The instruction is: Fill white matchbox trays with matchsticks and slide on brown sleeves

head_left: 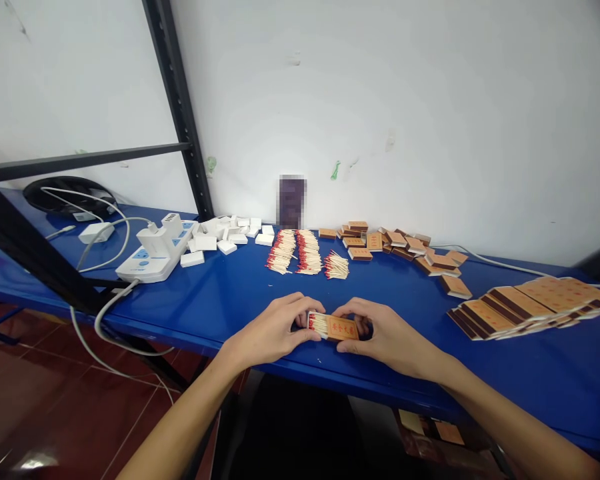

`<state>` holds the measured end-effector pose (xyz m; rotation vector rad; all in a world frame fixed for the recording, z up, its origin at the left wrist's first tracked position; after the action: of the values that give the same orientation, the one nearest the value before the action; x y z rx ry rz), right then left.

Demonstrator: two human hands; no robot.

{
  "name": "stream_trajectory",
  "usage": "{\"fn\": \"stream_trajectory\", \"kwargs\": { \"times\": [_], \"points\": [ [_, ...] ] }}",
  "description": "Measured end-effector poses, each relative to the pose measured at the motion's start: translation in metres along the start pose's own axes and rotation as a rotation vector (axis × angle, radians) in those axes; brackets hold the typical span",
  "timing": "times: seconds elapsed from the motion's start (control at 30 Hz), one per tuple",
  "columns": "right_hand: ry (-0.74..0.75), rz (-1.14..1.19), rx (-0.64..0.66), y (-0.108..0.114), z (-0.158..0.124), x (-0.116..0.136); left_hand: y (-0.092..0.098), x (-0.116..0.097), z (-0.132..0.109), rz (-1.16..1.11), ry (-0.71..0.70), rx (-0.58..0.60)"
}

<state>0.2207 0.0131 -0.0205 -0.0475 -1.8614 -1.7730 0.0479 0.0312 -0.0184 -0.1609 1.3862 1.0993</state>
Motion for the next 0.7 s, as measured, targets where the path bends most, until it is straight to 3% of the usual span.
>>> {"fn": "stream_trajectory", "kwargs": {
  "times": [0.2,0.43,0.6,0.7],
  "points": [
    [0.142,-0.128,-0.116,-0.007,0.012,0.029,-0.001,-0.004,-0.001,-0.048,-0.028,0.02],
    [0.099,-0.169,-0.184,-0.006,-0.002,0.029,-0.003,-0.008,-0.004,0.05,0.001,0.048],
    [-0.059,-0.305,-0.37,0.028,-0.054,-0.006,0.0,-0.007,-0.004,0.149,0.007,0.008],
    [-0.254,-0.465,-0.592,0.065,-0.097,-0.044,0.002,-0.008,-0.003,0.244,-0.04,-0.01]
  ]
}}
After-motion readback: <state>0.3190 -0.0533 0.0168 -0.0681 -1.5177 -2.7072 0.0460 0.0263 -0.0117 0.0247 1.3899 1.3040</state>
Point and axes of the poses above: each hand's wrist, its own z-axis towards the middle knuckle, its own y-axis out of the back of the hand, x = y × z, the point moved 6 cm from there along z, towards the middle knuckle, and after that the axes turned 13 degrees about -z, right-handed, at the moved point
